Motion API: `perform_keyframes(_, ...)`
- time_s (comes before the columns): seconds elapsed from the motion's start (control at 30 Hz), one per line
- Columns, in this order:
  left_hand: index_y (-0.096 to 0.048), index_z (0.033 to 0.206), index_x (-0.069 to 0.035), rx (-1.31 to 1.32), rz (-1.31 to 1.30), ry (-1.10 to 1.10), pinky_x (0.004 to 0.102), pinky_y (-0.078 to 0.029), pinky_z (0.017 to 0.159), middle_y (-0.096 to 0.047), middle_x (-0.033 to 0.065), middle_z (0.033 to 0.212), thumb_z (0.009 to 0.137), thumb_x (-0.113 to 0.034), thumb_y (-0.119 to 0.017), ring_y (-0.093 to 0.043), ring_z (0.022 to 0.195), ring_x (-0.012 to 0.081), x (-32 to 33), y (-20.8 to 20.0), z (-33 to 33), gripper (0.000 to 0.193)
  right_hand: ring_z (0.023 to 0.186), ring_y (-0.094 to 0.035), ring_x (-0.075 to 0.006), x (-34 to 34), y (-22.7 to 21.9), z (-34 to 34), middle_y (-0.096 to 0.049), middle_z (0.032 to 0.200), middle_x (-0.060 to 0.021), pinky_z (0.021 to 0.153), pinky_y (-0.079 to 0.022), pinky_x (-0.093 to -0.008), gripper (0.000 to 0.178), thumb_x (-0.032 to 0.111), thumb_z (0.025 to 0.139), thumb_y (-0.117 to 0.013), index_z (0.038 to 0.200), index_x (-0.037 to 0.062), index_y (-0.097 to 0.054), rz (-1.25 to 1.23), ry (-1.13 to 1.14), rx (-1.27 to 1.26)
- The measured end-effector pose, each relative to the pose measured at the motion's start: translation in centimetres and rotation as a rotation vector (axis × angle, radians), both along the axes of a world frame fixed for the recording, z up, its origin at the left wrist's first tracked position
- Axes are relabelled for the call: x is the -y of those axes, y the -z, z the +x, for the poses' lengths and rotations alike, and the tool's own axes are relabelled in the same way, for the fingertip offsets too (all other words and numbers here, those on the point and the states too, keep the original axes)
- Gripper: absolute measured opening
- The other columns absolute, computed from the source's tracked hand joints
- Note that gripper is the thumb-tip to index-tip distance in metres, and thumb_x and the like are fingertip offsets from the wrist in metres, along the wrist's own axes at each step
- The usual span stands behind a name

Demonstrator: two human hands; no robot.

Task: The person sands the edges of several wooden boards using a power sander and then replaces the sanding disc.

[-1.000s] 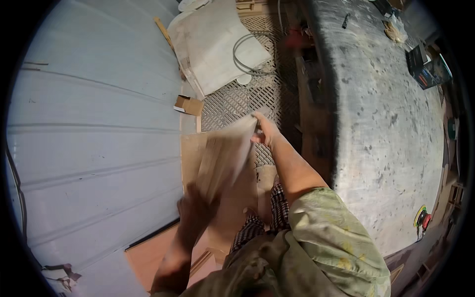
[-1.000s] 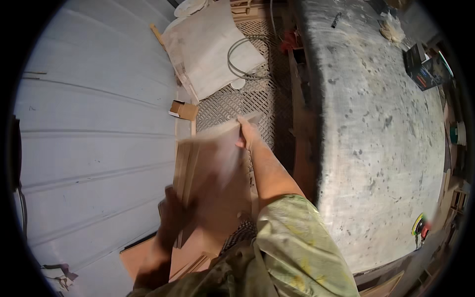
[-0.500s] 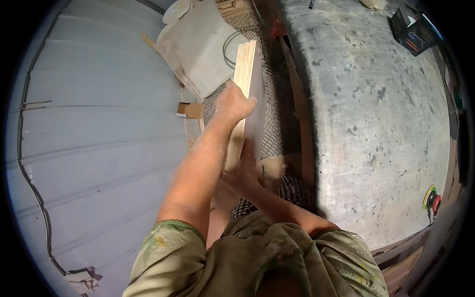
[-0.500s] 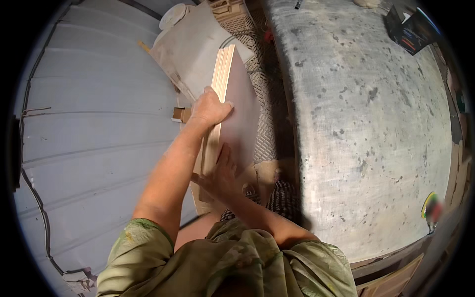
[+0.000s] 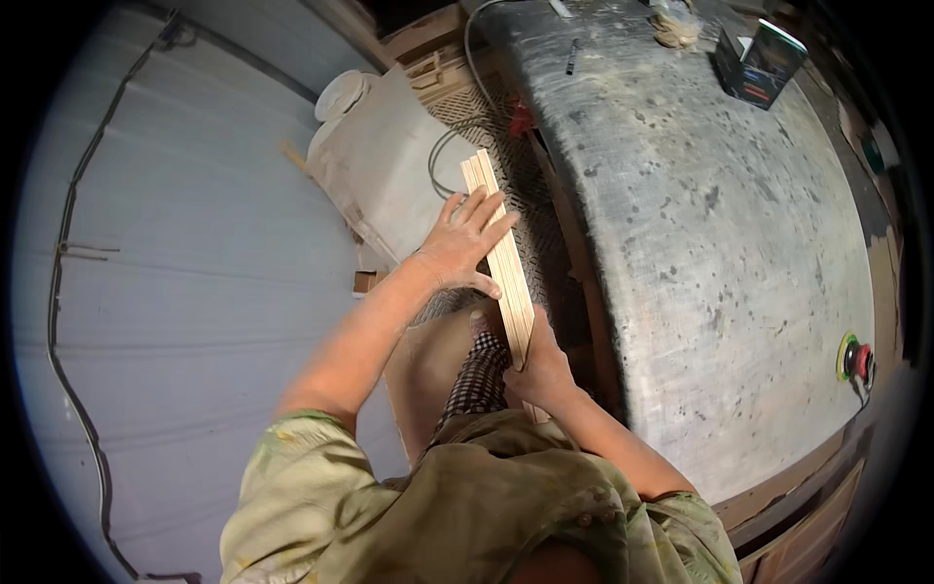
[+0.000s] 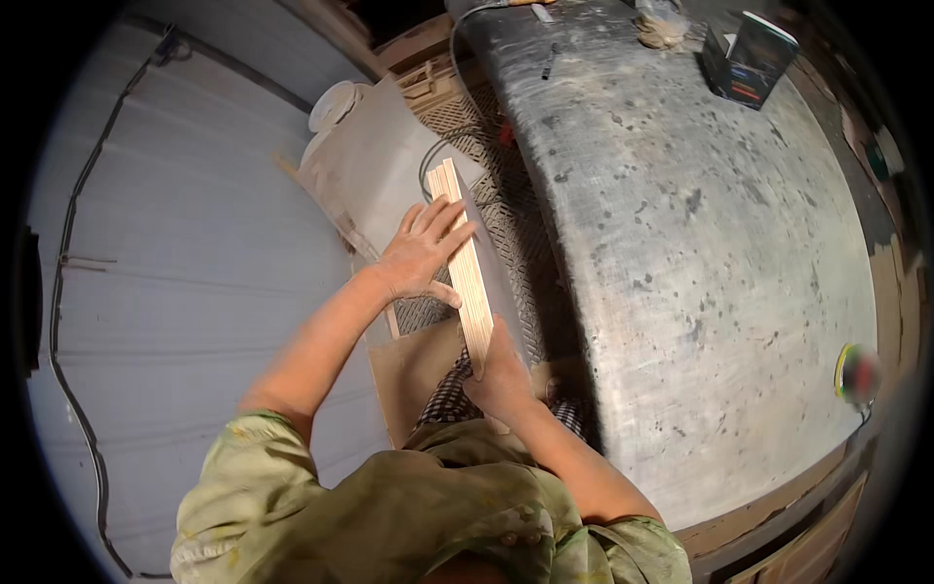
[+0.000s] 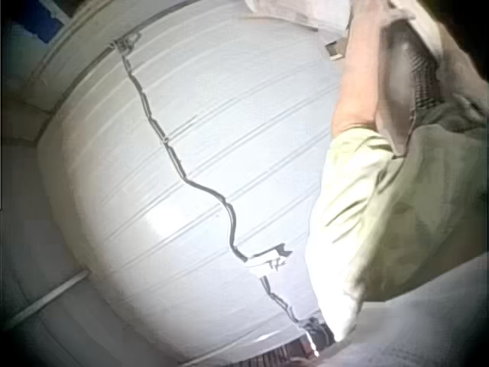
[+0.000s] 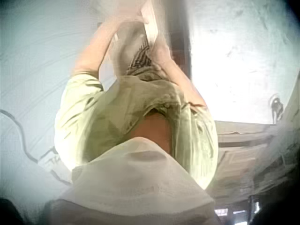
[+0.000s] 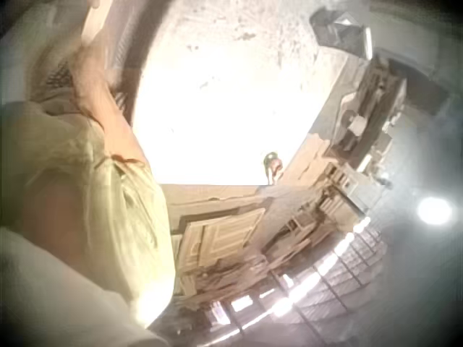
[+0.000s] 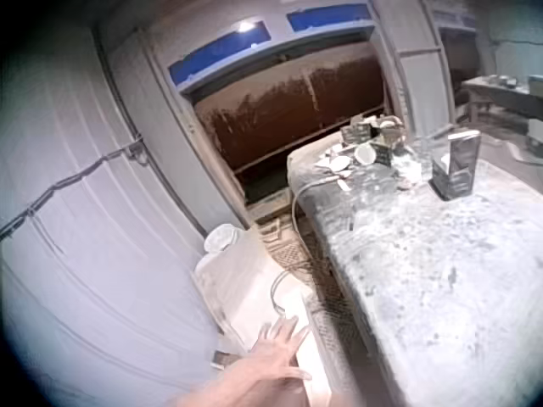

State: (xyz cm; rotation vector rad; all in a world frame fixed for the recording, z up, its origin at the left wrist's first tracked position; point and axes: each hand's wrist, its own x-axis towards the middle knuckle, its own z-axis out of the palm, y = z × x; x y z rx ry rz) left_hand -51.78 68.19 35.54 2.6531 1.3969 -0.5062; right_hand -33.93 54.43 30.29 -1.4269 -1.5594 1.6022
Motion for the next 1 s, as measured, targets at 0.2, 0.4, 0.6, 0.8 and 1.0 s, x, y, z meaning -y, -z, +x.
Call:
perform_keyframes(0.2,-0.049,0.119,-0.018,0.034,-0.017,0.828,0.0437,-0.045,0.087,-0.059,0.0044,0.085,0.078,-0.019,-0.058,-0.061,0.089,0.0247,-7.7,3.9,-0.9,0.042,0.102,-0.055,-0.0432,0.1,-2.1,-0.8,-0.051,0.115,-0.0286,0.084,-0.047,-0.0462,0.085,0.013,0.064,-0.071,0.133,0.0045,-0.021,-0.013,-0.02,0.312)
perform_keyframes(0.4,-0.051,0.096,-0.018,-0.132,-0.144,1.015,0.0398,-0.047,0.068,-0.061,0.0053,0.068,0.081,-0.021,-0.052,-0.064,0.074,0.0268,-9.1,3.4,-0.6,0.015,0.081,-0.061,-0.0435,2.8,-0.4,-3.2,-0.058,0.099,-0.0273,0.068,-0.051,-0.0486,0.075,0.017,0.067,-0.065,0.129,0.0009,-0.026,0.083,0.076,0.38)
perform_keyframes(0.6,-0.056,0.091,-0.016,-0.046,-0.073,0.964,0.0403,-0.047,0.065,-0.062,0.0065,0.072,0.079,-0.021,-0.055,-0.064,0.072,0.0274,-13.0,0.8,-2.8,0.013,0.078,-0.06,-0.0429,-0.5,-2.3,-6.9,-0.058,0.093,-0.0266,0.067,-0.05,-0.0483,0.068,0.018,0.069,-0.064,0.125,-0.0004,-0.03,0.219,0.185,0.438)
perform_keyframes(0.8,-0.059,0.09,-0.015,-0.092,0.157,0.758,0.0378,-0.043,0.089,-0.063,0.003,0.088,0.081,-0.017,-0.054,-0.058,0.099,0.0219,-18.5,2.2,-1.0,0.011,0.085,-0.058,-0.0459,-8.6,-0.2,-5.7,-0.057,0.097,-0.0296,0.074,-0.049,-0.0488,0.068,0.021,0.067,-0.065,0.12,-0.0039,-0.03,0.292,0.21,0.48)
perform_keyframes(1.0,-0.051,0.125,-0.012,0.415,0.355,0.5,0.0441,-0.029,0.105,-0.048,0.0118,0.13,0.069,-0.018,-0.07,-0.038,0.128,0.0292,-13.6,3.1,-3.9,0.06,0.104,-0.051,-0.0414,-14.8,0.2,-1.3,-0.055,0.104,-0.0276,0.086,-0.043,-0.0456,0.078,0.022,0.067,-0.073,0.123,-0.0085,-0.028,0.292,0.117,0.754)
